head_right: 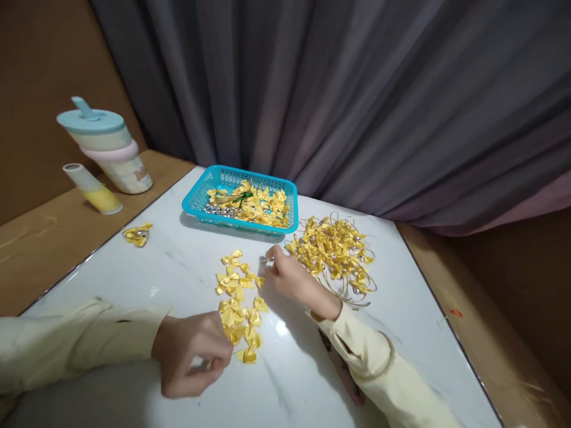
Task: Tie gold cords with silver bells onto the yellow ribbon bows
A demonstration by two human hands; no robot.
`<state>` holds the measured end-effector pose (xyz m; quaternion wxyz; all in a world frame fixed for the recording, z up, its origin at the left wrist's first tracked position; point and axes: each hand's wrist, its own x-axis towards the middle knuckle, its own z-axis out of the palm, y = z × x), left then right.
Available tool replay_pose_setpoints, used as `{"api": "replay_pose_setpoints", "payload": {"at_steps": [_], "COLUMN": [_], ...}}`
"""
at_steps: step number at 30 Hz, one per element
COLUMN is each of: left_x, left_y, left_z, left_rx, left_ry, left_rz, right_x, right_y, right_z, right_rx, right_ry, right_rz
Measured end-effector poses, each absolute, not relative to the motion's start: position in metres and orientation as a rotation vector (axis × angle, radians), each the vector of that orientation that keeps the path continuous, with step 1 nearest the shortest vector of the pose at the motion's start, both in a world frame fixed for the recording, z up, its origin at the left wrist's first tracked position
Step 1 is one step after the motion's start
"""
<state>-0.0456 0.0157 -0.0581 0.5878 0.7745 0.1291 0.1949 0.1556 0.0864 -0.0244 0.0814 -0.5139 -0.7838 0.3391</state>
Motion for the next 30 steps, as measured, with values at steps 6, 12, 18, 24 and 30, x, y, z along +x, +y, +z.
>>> {"api": "replay_pose_setpoints", "payload": {"at_steps": [6,12,18,24,30], "left_x": [-0.052,-0.049,-0.050,-0.042,-0.035], "left_y": [0.038,0.043,0.039,0.032,0.035], "left_z": [-0.057,-0.055,-0.056,-0.054,-0.059], "left_rx": [0.674,0.740,1.021,2.008,1.801], "left_ry": [0.129,0.124,0.357,0.645,0.775], "left_rz": [-0.062,-0.115,0.310,0.876,0.614], "right_x": [0.165,0.164,0.168,0.173,0.168], "right_y": [0.063,0.041,0.033,0.015,-0.001], "right_z": [-0.025,-0.029,-0.033,-0.023,-0.014], "right_rx": [-1.419,-1.151,-1.243,-1.252,-1.238], "right_ry": [-2.568,-2.666,-2.564,-2.311,-2.131], "right_rz": [0.689,0.880,0.925,1.129,1.174]}}
